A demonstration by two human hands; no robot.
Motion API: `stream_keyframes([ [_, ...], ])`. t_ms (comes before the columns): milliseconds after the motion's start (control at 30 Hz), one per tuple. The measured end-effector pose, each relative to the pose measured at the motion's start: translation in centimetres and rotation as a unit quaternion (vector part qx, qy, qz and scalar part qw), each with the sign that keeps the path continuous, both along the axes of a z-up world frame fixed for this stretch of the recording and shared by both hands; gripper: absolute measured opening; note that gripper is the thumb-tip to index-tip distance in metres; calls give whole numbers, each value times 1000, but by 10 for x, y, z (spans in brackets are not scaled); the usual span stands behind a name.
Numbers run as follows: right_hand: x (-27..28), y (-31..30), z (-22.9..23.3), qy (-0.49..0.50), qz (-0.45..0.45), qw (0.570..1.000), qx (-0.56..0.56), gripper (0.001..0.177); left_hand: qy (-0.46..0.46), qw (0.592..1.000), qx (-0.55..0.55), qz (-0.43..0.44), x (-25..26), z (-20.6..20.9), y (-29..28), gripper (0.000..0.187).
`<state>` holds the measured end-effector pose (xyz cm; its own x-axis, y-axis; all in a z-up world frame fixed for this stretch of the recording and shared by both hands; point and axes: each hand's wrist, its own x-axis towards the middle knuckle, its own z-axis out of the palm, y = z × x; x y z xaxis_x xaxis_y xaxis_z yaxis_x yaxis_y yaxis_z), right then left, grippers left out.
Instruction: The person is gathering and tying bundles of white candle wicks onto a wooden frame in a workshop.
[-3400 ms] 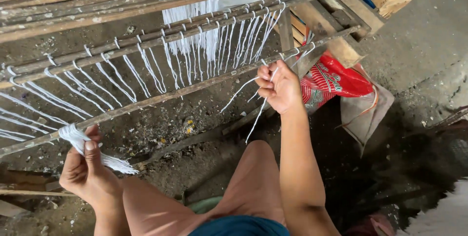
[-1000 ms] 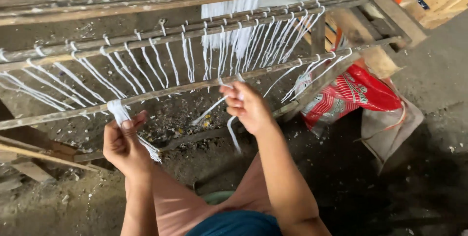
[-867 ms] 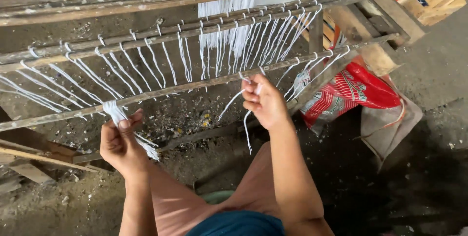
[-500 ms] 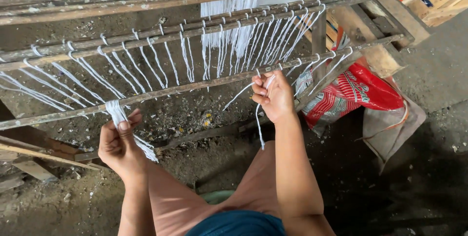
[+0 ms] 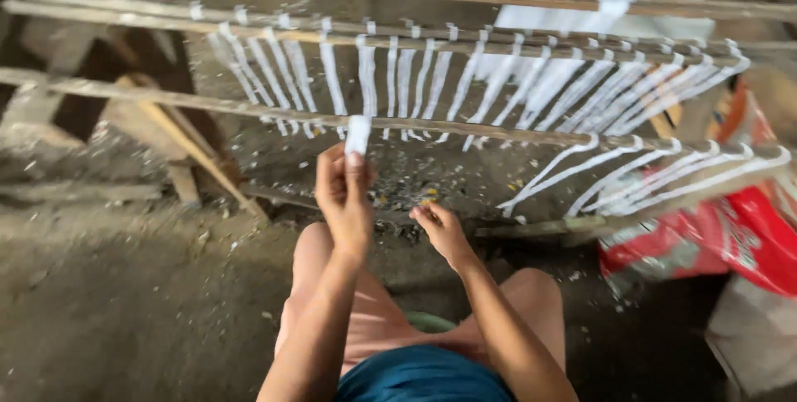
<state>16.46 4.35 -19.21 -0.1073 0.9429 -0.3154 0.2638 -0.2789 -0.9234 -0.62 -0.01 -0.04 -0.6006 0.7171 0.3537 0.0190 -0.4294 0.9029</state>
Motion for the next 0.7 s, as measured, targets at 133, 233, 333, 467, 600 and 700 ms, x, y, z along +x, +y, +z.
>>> stream_keyframes([
  [133, -57, -10, 156, 186, 81, 953, 226, 24, -10, 1000, -13, -6, 3, 2, -4, 16],
  [233, -88, -8, 226, 178, 43, 935, 304, 26, 8, 1000, -1, -12, 5, 22, -4, 16],
  [333, -94, -4, 227, 214, 2, 924, 316, 12, -30, 999, 25, -29, 2, 33, -5, 16],
  [467, -76, -1, 225, 379, -59, 891, 245, 14, -47, 997, 32, -53, 0, 23, -2, 13],
  [600, -77, 0, 232, 329, 18, 932, 154, 33, -64, 994, 33, -82, 4, 12, 0, 16],
  [700, -90, -3, 243, 281, -2, 945, 167, 22, -78, 992, 38, -87, 5, 14, 0, 15],
])
